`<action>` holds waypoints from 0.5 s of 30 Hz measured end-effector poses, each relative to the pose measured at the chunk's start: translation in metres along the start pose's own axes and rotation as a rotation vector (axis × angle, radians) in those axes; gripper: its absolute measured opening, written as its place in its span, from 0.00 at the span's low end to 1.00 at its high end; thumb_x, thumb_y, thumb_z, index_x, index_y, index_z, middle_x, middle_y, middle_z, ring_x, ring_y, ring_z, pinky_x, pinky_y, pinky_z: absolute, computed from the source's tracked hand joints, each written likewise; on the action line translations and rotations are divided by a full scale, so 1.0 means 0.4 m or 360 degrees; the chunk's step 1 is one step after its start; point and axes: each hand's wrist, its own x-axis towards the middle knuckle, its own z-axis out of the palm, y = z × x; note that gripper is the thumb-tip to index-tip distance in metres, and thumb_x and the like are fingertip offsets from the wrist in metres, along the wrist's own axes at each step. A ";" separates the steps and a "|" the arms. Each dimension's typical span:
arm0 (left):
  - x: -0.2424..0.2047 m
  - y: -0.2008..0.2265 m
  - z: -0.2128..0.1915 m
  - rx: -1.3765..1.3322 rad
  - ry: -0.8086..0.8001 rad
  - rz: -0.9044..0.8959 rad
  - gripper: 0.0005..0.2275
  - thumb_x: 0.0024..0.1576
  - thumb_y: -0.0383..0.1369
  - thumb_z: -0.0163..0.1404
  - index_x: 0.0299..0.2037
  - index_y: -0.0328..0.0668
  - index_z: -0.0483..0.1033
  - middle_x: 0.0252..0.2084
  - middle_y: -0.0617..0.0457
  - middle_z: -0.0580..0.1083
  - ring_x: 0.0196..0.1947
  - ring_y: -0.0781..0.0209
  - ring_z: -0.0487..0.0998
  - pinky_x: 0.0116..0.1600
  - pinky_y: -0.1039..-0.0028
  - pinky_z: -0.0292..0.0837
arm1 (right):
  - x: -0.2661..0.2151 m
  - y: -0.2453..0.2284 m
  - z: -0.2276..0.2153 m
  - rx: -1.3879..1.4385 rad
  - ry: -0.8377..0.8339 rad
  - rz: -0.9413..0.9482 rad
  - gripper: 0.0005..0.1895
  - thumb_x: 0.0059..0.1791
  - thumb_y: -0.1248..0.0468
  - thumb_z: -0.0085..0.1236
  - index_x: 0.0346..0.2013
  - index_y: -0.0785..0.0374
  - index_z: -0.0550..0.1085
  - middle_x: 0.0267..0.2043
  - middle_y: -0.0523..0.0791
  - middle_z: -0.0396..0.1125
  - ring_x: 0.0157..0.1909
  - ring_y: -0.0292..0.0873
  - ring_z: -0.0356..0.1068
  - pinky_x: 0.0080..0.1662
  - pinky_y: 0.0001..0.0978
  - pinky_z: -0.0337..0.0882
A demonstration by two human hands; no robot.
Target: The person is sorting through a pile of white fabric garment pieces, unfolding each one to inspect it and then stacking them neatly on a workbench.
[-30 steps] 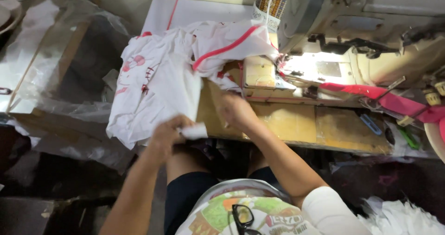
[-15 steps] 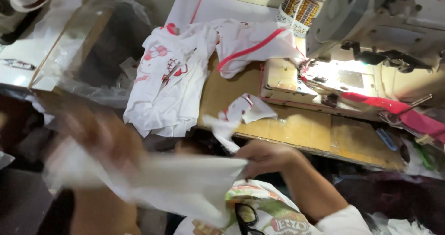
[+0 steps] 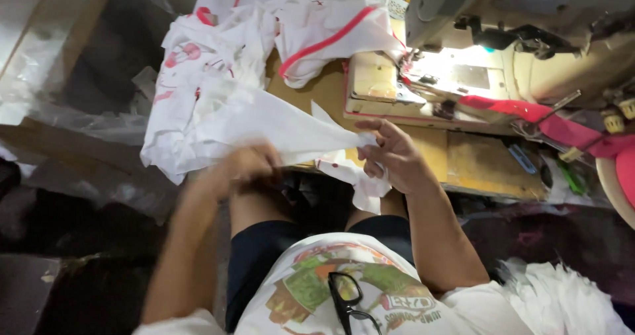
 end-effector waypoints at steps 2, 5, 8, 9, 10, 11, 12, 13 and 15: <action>-0.074 -0.029 0.176 -0.0653 -0.0203 -0.0897 0.04 0.44 0.26 0.54 0.29 0.40 0.77 0.23 0.55 0.71 0.25 0.67 0.67 0.35 0.75 0.57 | -0.013 -0.025 0.007 0.0222 -0.0123 -0.0108 0.22 0.51 0.70 0.58 0.61 0.66 0.68 0.33 0.49 0.69 0.19 0.32 0.59 0.31 0.24 0.68; -0.096 -0.043 0.265 -0.1292 0.0483 -0.0375 0.07 0.49 0.14 0.49 0.36 0.24 0.76 0.45 0.36 0.78 0.49 0.46 0.81 0.51 0.61 0.78 | -0.045 0.018 0.011 0.0333 -0.0104 -0.0338 0.30 0.45 0.76 0.57 0.62 0.77 0.63 0.28 0.59 0.72 0.16 0.45 0.72 0.21 0.30 0.72; -0.113 -0.027 0.246 -0.0789 0.0571 0.0029 0.06 0.51 0.16 0.50 0.38 0.26 0.73 0.46 0.31 0.75 0.48 0.41 0.79 0.51 0.59 0.77 | -0.088 0.085 0.013 0.0077 -0.0188 -0.0181 0.23 0.46 0.78 0.60 0.56 0.77 0.70 0.28 0.53 0.72 0.24 0.43 0.74 0.27 0.37 0.77; -0.129 -0.012 0.236 -0.0809 0.0512 0.0000 0.06 0.51 0.16 0.50 0.38 0.26 0.73 0.46 0.31 0.75 0.48 0.41 0.79 0.51 0.59 0.77 | -0.103 0.102 0.017 0.0076 -0.0120 -0.0183 0.23 0.46 0.78 0.60 0.56 0.77 0.70 0.28 0.53 0.72 0.24 0.43 0.74 0.27 0.37 0.77; -0.129 0.001 0.222 -0.0439 0.0607 0.0349 0.06 0.53 0.17 0.51 0.39 0.28 0.71 0.47 0.26 0.73 0.48 0.37 0.78 0.51 0.57 0.77 | -0.109 0.115 0.013 -0.0100 -0.0247 -0.0153 0.23 0.49 0.72 0.60 0.59 0.73 0.70 0.32 0.52 0.73 0.28 0.41 0.74 0.33 0.36 0.78; -0.128 0.016 0.206 -0.0076 0.0699 0.0703 0.07 0.55 0.18 0.52 0.40 0.30 0.69 0.48 0.22 0.71 0.48 0.33 0.77 0.51 0.54 0.77 | -0.114 0.125 0.009 -0.0275 -0.0371 -0.0114 0.24 0.51 0.67 0.60 0.62 0.69 0.70 0.35 0.51 0.74 0.32 0.40 0.74 0.38 0.35 0.78; -0.128 0.041 0.200 -0.0094 0.0658 0.0698 0.07 0.55 0.18 0.52 0.40 0.30 0.69 0.48 0.22 0.71 0.48 0.33 0.77 0.51 0.54 0.77 | -0.139 0.089 0.020 -0.0276 -0.0326 -0.0120 0.24 0.51 0.67 0.60 0.62 0.69 0.70 0.35 0.51 0.74 0.32 0.40 0.74 0.38 0.35 0.78; -0.128 0.068 0.190 0.0276 0.0766 0.1055 0.08 0.56 0.19 0.53 0.41 0.31 0.67 0.49 0.18 0.70 0.48 0.29 0.76 0.50 0.52 0.77 | -0.160 0.053 0.036 -0.0634 -0.0434 -0.0134 0.25 0.53 0.62 0.56 0.64 0.63 0.66 0.41 0.48 0.74 0.38 0.38 0.74 0.43 0.32 0.75; -0.152 0.152 0.214 0.0655 0.0884 0.1399 0.09 0.58 0.20 0.54 0.42 0.33 0.64 0.50 0.13 0.68 0.48 0.24 0.75 0.50 0.50 0.77 | -0.188 0.033 0.045 -0.0983 -0.0555 -0.0130 0.25 0.56 0.57 0.52 0.67 0.57 0.62 0.46 0.44 0.74 0.44 0.37 0.74 0.47 0.30 0.71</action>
